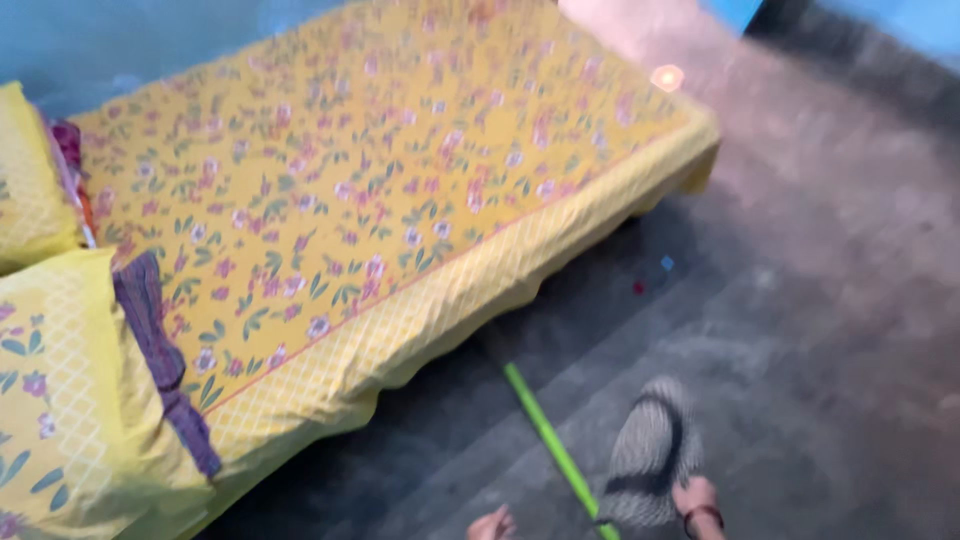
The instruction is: The person folds a white cloth and a red cloth, placing them on a nearby surface. Then, the person sweeps the floor with a broom, moving debris toward a dustpan and collecting it.
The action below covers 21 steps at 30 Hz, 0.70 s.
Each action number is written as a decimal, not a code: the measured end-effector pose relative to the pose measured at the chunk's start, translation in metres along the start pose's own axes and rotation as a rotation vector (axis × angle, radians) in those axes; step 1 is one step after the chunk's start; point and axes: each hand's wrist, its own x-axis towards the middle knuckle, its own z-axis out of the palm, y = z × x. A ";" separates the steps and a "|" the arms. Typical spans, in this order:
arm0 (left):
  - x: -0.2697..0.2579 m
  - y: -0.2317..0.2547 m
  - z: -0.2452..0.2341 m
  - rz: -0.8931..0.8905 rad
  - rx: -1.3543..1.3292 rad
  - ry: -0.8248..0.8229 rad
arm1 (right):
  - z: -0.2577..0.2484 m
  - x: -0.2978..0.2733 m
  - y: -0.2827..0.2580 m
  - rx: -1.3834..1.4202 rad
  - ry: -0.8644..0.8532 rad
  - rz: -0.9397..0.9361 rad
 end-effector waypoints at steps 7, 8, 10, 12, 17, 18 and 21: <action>-0.043 -0.027 -0.022 0.106 0.100 0.135 | -0.130 -0.022 -0.087 0.900 -0.232 -0.081; -0.047 -0.023 -0.009 0.110 0.110 0.124 | -0.152 -0.020 -0.095 0.401 -0.108 -0.133; -0.066 -0.014 0.012 0.155 0.151 0.106 | -0.177 -0.018 -0.109 -0.038 -0.017 -0.234; -0.092 -0.002 0.032 0.233 0.153 0.075 | -0.194 -0.016 -0.120 -0.094 -0.064 -0.335; -0.136 0.016 0.078 0.206 0.132 0.061 | -0.240 -0.037 -0.107 0.086 -0.028 -0.258; -0.141 0.022 0.083 0.202 0.110 0.072 | -0.242 -0.034 -0.112 -0.144 0.012 -0.278; -0.150 0.031 0.107 0.226 0.133 0.012 | -0.246 -0.032 -0.119 -0.031 -0.117 -0.398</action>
